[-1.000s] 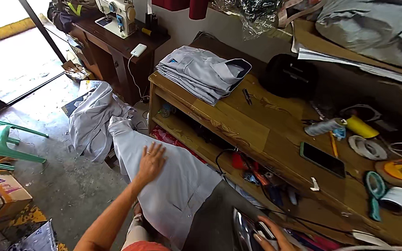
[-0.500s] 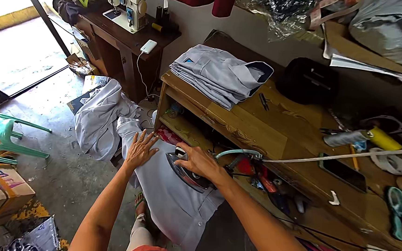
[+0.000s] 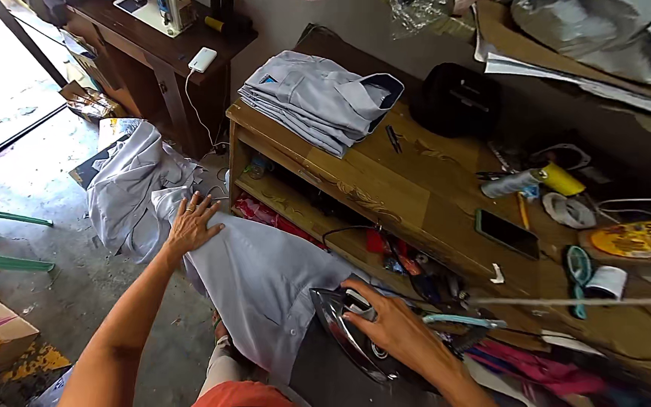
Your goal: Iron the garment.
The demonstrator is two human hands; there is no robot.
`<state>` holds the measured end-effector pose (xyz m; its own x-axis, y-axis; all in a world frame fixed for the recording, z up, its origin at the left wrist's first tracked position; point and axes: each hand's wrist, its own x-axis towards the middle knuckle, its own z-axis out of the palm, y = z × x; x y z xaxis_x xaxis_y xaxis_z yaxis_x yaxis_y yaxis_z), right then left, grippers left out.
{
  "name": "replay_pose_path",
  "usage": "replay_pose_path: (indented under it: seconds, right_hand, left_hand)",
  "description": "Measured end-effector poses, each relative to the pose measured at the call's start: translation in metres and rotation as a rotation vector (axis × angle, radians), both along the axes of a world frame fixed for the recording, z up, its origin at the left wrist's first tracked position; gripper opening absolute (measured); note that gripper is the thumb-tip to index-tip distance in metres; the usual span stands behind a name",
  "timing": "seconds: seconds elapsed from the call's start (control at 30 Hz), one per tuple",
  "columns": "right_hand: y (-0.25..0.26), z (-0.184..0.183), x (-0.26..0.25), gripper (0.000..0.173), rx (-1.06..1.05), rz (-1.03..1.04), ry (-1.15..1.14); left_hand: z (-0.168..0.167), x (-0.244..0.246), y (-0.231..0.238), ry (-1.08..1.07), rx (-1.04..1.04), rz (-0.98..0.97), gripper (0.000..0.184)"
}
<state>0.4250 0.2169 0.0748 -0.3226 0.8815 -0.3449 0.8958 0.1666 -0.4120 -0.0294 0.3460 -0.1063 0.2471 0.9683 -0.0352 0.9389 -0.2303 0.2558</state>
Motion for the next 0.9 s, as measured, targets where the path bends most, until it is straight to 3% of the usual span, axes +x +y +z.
replay_pose_path:
  seconds: [0.07, 0.13, 0.3, 0.43, 0.6, 0.9]
  right_hand:
    - [0.004, -0.005, -0.007, 0.051, 0.029, -0.01, 0.002]
    - [0.013, -0.016, -0.022, 0.048, 0.033, 0.029, -0.002]
    - [0.033, -0.041, -0.042, 0.049, 0.056, 0.165, -0.042]
    - [0.019, -0.045, -0.032, 0.056, 0.119, 0.353, -0.042]
    - [-0.005, -0.051, 0.001, 0.049, 0.102, 0.016, 0.022]
    - [-0.108, -0.07, 0.095, 0.055, 0.111, -0.204, -0.066]
  left_hand:
    - [0.002, 0.007, 0.005, 0.003, 0.013, 0.047, 0.078]
    - [0.006, 0.038, -0.011, -0.102, 0.09, 0.086, 0.065]
    - [0.027, 0.14, -0.123, -0.414, 0.098, -0.019, 0.038]
    - [0.013, 0.173, -0.192, -0.522, 0.214, -0.056, 0.026]
    - [0.008, 0.172, -0.21, -0.493, 0.246, 0.074, 0.024]
    - [0.021, 0.201, -0.244, -0.437, 0.175, -0.023, 0.028]
